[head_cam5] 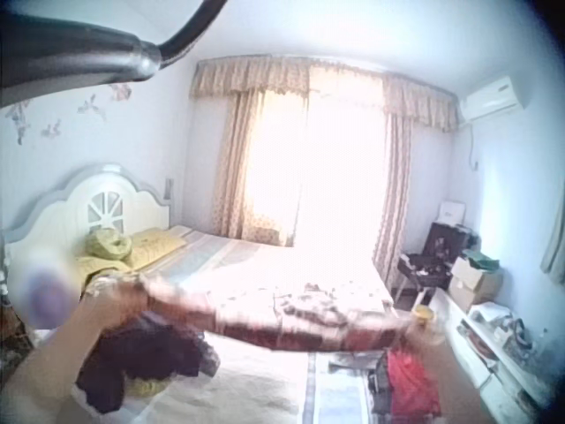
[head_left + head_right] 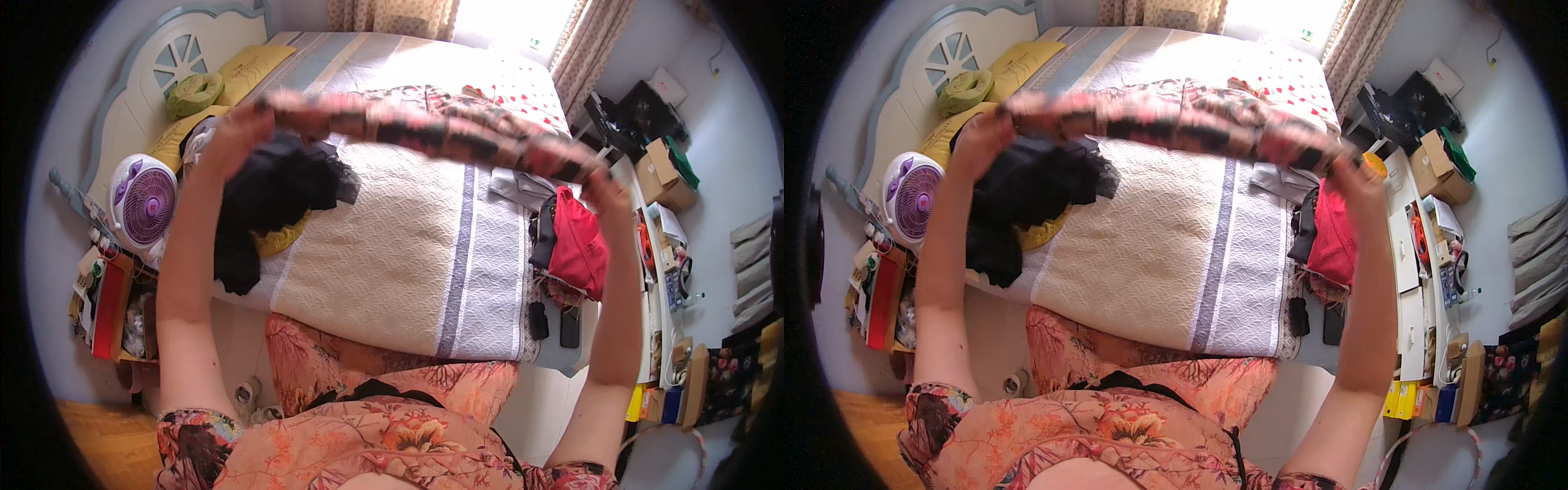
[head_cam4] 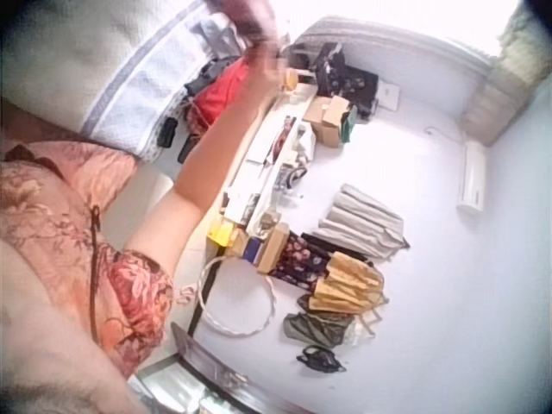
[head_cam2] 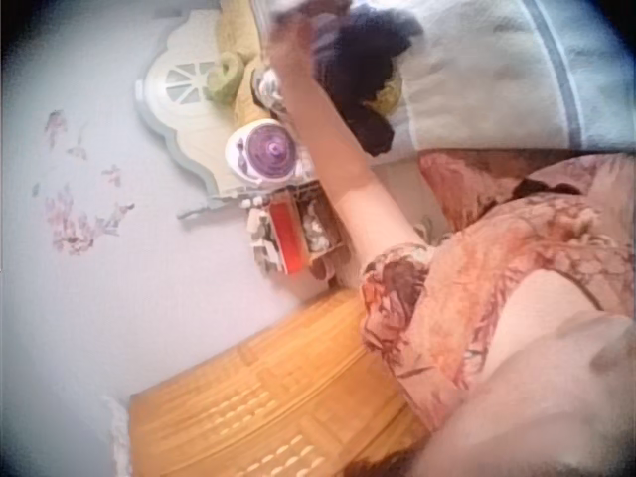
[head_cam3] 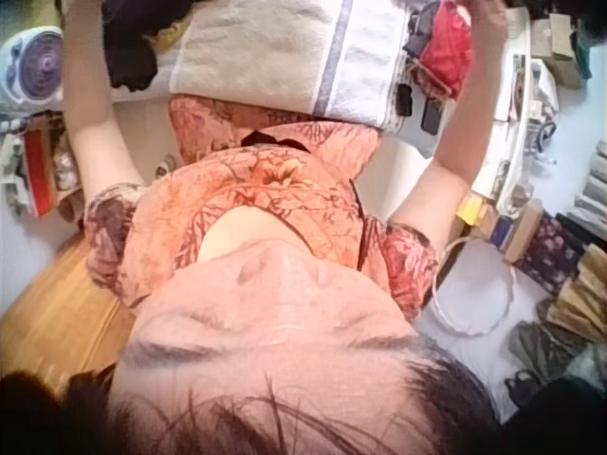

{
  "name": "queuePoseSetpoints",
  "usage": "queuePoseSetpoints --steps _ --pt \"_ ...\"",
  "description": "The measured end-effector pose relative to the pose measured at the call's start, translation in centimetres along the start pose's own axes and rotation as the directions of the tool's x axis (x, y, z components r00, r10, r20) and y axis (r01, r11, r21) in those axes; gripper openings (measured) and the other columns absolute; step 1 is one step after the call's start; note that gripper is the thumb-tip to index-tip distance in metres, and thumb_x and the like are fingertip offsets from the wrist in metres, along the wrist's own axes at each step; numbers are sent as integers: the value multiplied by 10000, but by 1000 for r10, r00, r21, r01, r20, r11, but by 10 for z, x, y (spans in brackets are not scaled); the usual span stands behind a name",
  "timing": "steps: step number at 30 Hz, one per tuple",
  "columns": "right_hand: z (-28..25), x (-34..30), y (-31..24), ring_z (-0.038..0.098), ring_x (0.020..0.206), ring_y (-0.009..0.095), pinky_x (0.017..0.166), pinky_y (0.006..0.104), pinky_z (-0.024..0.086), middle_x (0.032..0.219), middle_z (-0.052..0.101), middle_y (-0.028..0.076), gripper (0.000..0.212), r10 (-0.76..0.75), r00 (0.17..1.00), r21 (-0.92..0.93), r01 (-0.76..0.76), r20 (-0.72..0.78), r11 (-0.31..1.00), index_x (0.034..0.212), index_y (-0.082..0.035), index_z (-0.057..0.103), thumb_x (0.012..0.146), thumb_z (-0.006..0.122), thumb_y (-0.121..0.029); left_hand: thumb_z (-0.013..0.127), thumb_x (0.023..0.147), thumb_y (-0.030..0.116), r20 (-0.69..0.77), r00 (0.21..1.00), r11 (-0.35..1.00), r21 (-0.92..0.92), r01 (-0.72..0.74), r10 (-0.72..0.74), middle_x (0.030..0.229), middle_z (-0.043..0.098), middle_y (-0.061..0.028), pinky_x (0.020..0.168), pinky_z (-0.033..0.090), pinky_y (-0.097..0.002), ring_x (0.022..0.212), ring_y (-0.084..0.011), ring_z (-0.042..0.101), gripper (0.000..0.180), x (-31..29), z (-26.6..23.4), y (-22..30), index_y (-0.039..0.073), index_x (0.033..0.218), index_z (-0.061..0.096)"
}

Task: The person folds several items of clothing on a bed, including a black top, a patterned shirt, a red top, and a black skirt, and then places a floral dress onto a hanger.

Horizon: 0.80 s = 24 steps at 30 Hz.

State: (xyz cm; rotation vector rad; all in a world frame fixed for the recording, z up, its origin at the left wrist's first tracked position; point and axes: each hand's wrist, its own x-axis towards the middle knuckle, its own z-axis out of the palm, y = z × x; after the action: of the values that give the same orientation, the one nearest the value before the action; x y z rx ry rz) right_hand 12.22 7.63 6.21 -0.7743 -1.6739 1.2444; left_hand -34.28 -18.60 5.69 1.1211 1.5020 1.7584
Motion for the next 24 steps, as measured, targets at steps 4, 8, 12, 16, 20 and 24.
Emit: queuePoseSetpoints --steps 4,8,12,16,20,24 --pt "3 -65 99 496 556 67 496 180 399 730 563 2 170 338 930 -148 -317 145 937 862 -51 569 787 567 -203 600 718 67 271 928 959 -54 279 -254 864 563 47 647 410 -177 720 -27 493 282 -78 25 -103 59 998 566" --pt "19 -122 208 495 516 91 445 212 412 660 533 11 135 631 769 -25 -632 97 774 768 -52 536 769 584 -178 637 699 98 193 762 786 132 604 -618 779 562 46 583 393 -190 646 -43 481 225 -154 24 -200 66 917 590" --pt "5 -200 277 525 531 139 447 253 434 696 552 40 122 811 584 -45 -810 27 585 797 -54 529 771 580 -162 634 702 116 180 555 581 171 795 -812 639 497 31 467 338 -199 521 -66 417 118 -220 41 -260 76 801 582" --pt "-4 -257 269 542 578 163 502 285 457 750 556 41 122 875 483 93 -873 21 479 852 -62 509 790 555 -155 640 696 125 153 420 447 264 855 -894 658 527 39 471 343 -193 524 -69 431 138 -257 43 -265 92 821 593" --pt "-11 -289 257 549 573 159 474 268 456 761 554 47 126 884 461 121 -884 77 451 874 -43 513 799 544 -139 652 686 133 166 400 433 392 812 -901 651 548 46 474 351 -194 535 -67 453 145 -266 34 -264 101 820 607" --pt "-17 -292 237 555 585 163 501 275 469 794 547 56 133 899 403 42 -915 171 402 880 -39 505 804 542 -142 675 690 193 229 314 389 539 747 -921 623 534 29 470 363 -207 532 -66 461 157 -252 39 -246 88 776 595"
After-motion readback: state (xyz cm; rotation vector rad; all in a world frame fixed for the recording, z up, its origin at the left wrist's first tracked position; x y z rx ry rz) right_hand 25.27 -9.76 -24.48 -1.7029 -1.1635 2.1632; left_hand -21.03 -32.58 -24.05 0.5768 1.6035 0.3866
